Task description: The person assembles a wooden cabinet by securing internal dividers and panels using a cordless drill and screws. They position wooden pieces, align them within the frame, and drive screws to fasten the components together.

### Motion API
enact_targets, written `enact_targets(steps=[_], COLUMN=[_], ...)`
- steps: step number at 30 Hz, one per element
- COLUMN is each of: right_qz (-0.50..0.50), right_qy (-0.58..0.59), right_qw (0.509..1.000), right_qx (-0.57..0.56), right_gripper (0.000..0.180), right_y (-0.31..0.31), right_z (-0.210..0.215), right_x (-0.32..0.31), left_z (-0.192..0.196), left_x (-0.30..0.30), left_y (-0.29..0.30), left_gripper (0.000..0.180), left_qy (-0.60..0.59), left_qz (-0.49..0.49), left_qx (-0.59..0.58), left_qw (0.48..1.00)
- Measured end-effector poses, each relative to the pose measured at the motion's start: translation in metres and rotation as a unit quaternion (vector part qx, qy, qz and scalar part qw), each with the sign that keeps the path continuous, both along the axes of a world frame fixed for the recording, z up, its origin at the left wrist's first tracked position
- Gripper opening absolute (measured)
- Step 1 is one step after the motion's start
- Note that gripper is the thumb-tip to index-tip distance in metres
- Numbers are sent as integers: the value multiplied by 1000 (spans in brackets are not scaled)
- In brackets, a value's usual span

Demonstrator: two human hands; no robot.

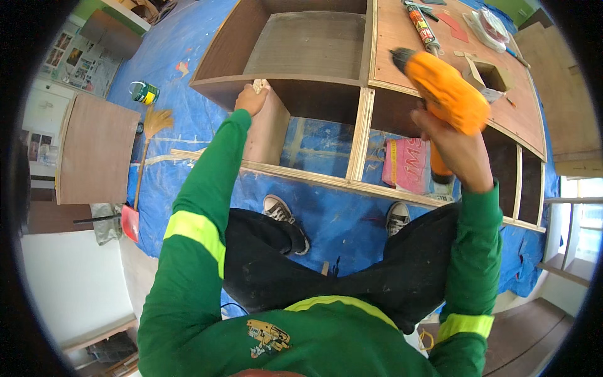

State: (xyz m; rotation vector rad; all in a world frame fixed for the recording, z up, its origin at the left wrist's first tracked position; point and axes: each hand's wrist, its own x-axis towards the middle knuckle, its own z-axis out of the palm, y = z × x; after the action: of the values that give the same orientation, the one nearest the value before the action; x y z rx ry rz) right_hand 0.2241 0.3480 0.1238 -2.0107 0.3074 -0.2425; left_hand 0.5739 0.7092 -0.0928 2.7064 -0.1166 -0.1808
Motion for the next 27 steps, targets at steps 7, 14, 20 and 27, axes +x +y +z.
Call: enact_targets(steps=[7, 14, 20, 27], right_qz=[-113, -148, -172, -166], right_qy=[-1, -43, -93, -125], right_qw=[993, 985, 959, 909], right_qx=[39, 83, 205, 360], right_gripper=[26, 30, 33, 30], right_y=[3, 19, -1, -39], right_z=[15, 33, 5, -19], right_x=[-41, -57, -61, -30], left_z=[8, 7, 0, 3], left_x=[-22, -18, -9, -13], left_y=[-14, -15, -12, -15], left_gripper=[61, 59, 62, 65], left_qy=[-83, -79, -77, -72], left_qz=[52, 46, 45, 37], left_qx=[55, 73, 96, 128], left_qw=[994, 993, 991, 988])
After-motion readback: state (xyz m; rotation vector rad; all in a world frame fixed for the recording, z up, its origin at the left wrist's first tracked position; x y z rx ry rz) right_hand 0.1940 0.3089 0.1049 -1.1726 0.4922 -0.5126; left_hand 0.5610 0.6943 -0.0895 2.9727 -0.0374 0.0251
